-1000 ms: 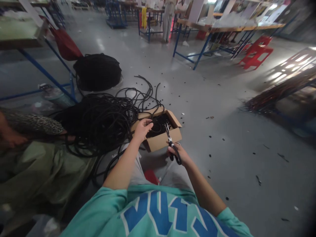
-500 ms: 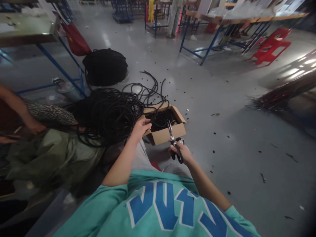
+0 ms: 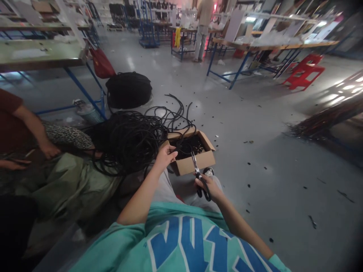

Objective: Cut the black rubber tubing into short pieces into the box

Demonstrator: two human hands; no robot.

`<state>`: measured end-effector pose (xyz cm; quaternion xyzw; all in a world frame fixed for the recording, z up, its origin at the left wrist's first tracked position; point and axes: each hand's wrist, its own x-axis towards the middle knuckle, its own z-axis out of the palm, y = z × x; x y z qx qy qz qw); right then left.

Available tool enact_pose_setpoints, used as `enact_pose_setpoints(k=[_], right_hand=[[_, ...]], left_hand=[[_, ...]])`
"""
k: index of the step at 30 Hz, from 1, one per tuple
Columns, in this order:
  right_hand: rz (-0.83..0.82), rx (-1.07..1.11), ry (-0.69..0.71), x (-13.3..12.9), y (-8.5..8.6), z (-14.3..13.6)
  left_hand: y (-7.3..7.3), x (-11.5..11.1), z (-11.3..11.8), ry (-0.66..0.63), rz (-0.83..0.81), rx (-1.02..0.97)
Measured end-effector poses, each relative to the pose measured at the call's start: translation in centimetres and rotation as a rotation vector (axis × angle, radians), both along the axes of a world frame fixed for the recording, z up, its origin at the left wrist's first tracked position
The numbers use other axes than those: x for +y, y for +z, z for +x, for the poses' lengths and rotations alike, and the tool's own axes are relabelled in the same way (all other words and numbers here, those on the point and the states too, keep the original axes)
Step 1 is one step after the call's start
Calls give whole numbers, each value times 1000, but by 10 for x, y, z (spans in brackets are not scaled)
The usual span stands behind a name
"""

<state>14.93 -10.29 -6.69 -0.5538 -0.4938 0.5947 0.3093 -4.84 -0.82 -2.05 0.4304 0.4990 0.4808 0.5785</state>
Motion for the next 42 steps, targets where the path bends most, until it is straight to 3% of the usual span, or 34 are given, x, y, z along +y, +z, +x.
enact_pose_setpoints(k=[8,16,21,25,31,36,42], right_hand=[[-38,19,-17,-10,-6,-6],[-64,262,49,-22,5,-17],[-158,360,-12,-29,4,-18],[-155,448,60,-37,-7,-17],[-73,326,107,-60,-17,-23],[-95,473,65,-69,2,-23],[129,218,87,-66,39,-9]], left_hand=[[-5,-10,-16,35,3,86],[-8,-20,-26,25,104,201],[-4,-28,-27,33,86,174],[0,-36,-24,38,89,154],[21,-53,-17,-29,83,85],[43,-64,-7,-136,134,-87],[55,-69,-2,-173,229,-46]])
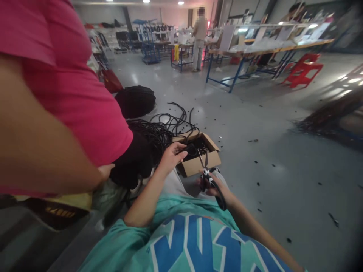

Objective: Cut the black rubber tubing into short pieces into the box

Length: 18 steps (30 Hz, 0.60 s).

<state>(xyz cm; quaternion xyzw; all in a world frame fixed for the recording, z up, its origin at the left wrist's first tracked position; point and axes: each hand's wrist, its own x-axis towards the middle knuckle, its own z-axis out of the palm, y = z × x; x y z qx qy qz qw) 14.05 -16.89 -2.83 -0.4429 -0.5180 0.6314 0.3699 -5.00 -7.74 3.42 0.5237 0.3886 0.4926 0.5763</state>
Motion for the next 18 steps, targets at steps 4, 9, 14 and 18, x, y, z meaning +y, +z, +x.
enact_pose_setpoints(k=[4,9,14,18], right_hand=[[131,-216,-24,-4,24,4],[207,-356,-52,-7,49,-1],[264,-371,-38,-3,64,-6],[237,-374,-26,0,70,-6]], left_hand=[[6,-6,0,7,69,97],[21,-17,3,-10,121,199],[26,-24,9,0,194,285],[22,-24,12,-1,226,340]])
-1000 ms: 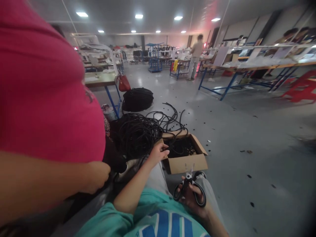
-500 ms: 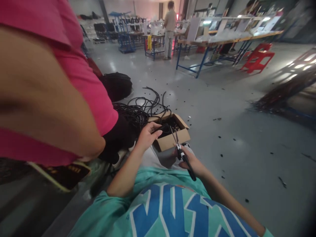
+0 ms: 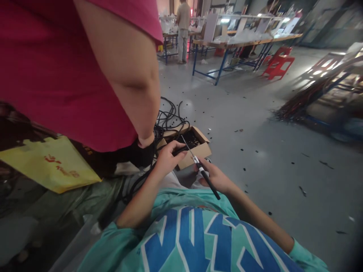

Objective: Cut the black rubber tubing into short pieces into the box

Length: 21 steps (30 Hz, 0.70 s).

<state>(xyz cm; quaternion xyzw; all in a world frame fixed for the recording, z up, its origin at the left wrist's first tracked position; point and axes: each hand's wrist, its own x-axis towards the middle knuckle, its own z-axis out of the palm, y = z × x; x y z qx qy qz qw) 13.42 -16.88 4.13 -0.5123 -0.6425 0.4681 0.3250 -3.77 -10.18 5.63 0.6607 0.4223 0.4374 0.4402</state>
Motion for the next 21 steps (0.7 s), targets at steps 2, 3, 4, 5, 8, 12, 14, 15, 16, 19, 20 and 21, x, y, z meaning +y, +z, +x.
enact_pose_setpoints(k=[2,3,4,5,8,12,14,15,16,19,20,21], right_hand=[[-20,5,10,2,1,0],[-25,7,18,3,1,1],[-24,8,25,4,0,1],[-18,8,30,5,0,1],[5,18,26,7,-3,2],[-12,66,3,9,-6,2],[-26,70,0,10,-6,2],[-30,66,0,10,-5,2],[-33,61,0,10,-5,2],[-38,72,1,11,-3,1],[-42,87,0,12,-3,1],[-47,106,-3,12,-3,1]], left_hand=[[-1,0,1,-3,3,25],[-1,0,1,0,2,33],[0,0,1,6,-1,37],[0,0,1,16,-6,36],[3,0,2,38,-26,27],[3,1,1,39,-31,11],[3,1,1,37,-12,20],[3,2,1,37,4,30],[3,2,2,36,22,44],[2,3,2,27,66,87],[1,3,3,27,70,95],[1,4,3,26,67,98]])
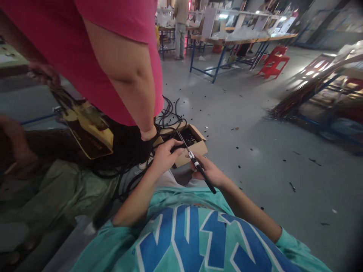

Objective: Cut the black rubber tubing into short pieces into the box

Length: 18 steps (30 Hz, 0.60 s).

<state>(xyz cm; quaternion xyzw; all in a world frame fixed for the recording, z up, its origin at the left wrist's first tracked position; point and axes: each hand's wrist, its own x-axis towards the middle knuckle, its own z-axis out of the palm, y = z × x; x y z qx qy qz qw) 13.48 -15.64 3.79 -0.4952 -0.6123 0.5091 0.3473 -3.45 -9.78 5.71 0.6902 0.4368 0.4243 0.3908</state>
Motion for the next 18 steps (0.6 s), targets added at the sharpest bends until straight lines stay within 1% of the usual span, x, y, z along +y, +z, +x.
enact_pose_setpoints(k=[4,9,11,18], right_hand=[[-8,67,-43,1,-3,-2],[10,46,-108,4,-9,-3],[5,45,-118,6,-11,-3],[-15,60,-121,21,-26,-2]], left_hand=[[-5,2,2,10,-36,-36],[-13,6,4,10,-77,-89],[-16,9,5,-1,-66,-92],[-26,24,1,66,78,118]])
